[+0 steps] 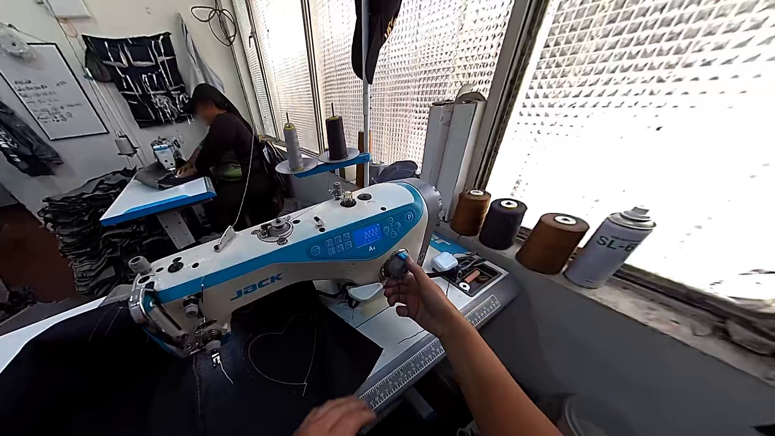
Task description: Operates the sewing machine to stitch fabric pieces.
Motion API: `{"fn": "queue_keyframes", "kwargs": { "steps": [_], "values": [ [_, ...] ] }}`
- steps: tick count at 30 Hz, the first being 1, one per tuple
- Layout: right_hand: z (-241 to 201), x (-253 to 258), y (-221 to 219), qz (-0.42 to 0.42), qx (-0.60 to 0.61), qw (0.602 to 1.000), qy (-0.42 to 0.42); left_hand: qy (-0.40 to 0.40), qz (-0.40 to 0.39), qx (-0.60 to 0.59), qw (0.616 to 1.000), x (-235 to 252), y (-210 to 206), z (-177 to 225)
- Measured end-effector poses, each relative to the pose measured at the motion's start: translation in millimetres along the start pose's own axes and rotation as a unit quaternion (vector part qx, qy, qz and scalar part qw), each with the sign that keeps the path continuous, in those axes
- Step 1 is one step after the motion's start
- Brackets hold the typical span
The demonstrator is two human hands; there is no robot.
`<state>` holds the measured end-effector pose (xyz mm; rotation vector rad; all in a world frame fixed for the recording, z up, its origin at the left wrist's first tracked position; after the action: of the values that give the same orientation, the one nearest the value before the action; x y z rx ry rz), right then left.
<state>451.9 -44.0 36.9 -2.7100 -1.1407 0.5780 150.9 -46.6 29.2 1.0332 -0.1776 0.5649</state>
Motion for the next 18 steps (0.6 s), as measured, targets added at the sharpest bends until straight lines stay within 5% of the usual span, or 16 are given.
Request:
{"fn": "queue_keyframes", "kwargs": {
  "steps": [6, 13, 18],
  "values": [
    [-2.2, -2.5, -8.7, 0.044, 0.018, 0.999, -0.016, -0.115, 0.152, 0.271, 0.943, 84.7, -7.9, -41.5],
    [-0.9, -0.4, -9.7, 0.059, 0.029, 0.998, -0.019, -0.119, 0.259, 0.286, 0.915, 96.2, -54.8, -60.9],
    [2.8, 0.4, -9.0, 0.035, 0.061, 0.997, -0.039, -0.095, 0.248, 0.283, 0.922, 95.9, -54.2, -55.5]
  ]
}}
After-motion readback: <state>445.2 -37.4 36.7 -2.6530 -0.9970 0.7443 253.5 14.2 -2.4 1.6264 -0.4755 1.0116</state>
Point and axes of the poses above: each hand's wrist, its own x-axis towards the middle knuckle, its own y-axis out of the back of the hand, z = x × y, the point moved 1 cm from there along x, towards the middle knuckle, and after that the axes turned 15 degrees about z, right-handed, at the moved point
